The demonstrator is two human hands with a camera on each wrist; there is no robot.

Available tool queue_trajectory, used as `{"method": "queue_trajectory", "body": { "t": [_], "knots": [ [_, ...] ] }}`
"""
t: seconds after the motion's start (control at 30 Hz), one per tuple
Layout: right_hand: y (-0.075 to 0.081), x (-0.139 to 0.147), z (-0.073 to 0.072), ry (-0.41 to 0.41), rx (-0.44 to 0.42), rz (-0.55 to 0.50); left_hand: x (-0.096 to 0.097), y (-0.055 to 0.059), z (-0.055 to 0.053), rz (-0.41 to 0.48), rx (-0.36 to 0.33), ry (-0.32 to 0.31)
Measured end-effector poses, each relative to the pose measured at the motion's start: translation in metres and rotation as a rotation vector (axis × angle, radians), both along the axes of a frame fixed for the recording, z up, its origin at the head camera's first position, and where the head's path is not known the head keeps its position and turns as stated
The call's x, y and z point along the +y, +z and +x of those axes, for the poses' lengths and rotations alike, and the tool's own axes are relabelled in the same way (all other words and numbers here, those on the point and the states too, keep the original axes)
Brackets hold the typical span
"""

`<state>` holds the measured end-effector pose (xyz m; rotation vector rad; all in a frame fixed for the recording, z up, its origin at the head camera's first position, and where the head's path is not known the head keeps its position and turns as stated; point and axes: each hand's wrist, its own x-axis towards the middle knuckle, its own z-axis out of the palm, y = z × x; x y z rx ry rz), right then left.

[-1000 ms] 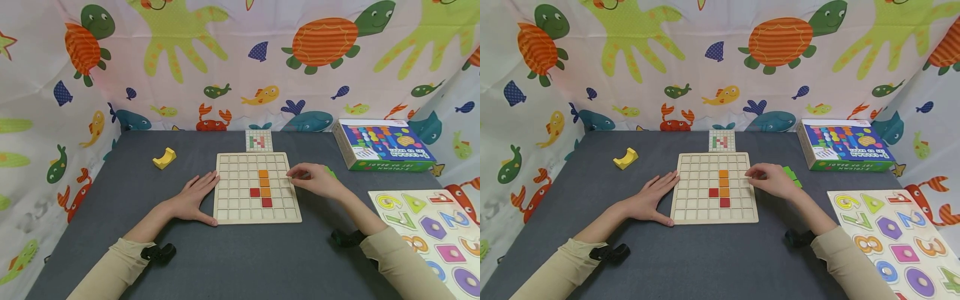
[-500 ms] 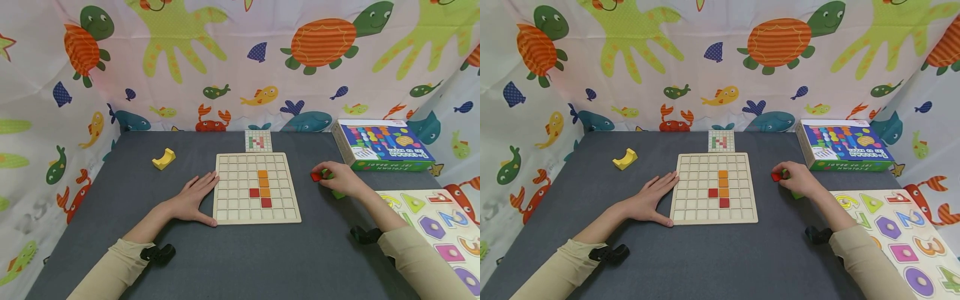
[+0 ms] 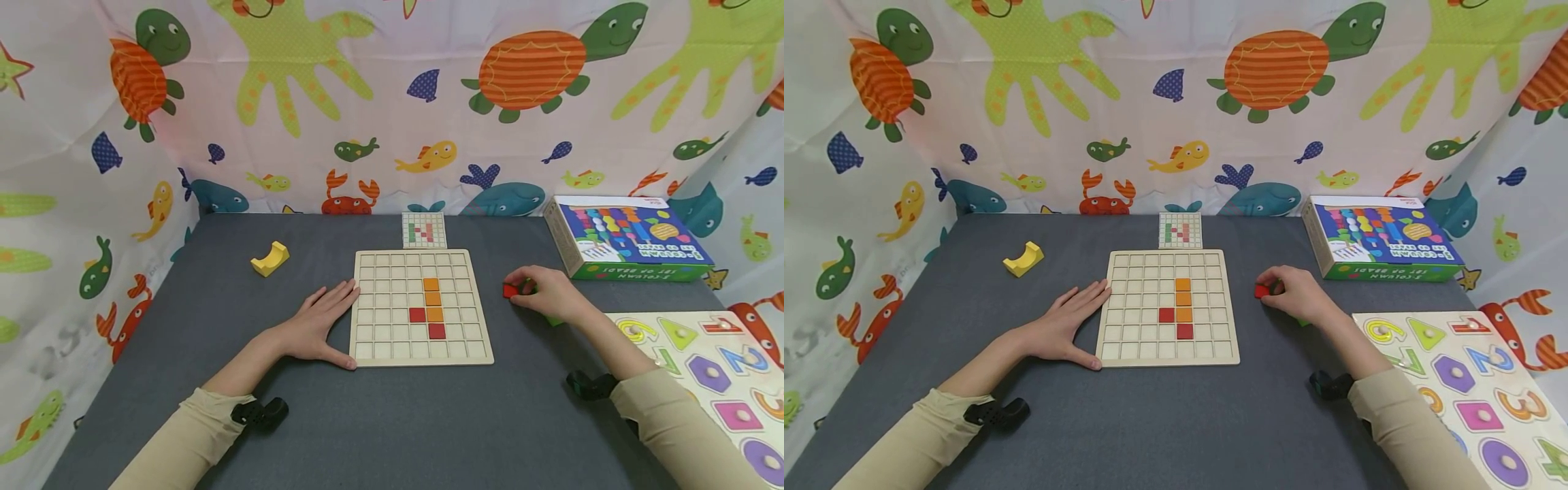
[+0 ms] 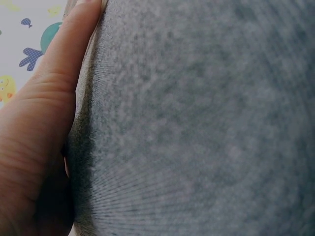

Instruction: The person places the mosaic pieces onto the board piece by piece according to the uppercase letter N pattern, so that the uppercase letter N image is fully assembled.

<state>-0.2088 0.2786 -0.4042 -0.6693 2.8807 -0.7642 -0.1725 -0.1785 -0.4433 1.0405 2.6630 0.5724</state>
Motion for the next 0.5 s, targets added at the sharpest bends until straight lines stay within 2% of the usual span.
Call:
{"method": "queue_trajectory", "body": {
  "t": [0.2, 0.5],
  "knots": [
    [0.001, -0.012, 0.000, -0.016, -0.020, -0.034, 0.000, 0.000, 0.000, 0.000, 0.002, -0.002],
    [0.005, -0.056, -0.001, -0.007, -0.102, -0.131, 0.000, 0.000, 0.000, -0.003, -0.003, -0.003]
  ]
}}
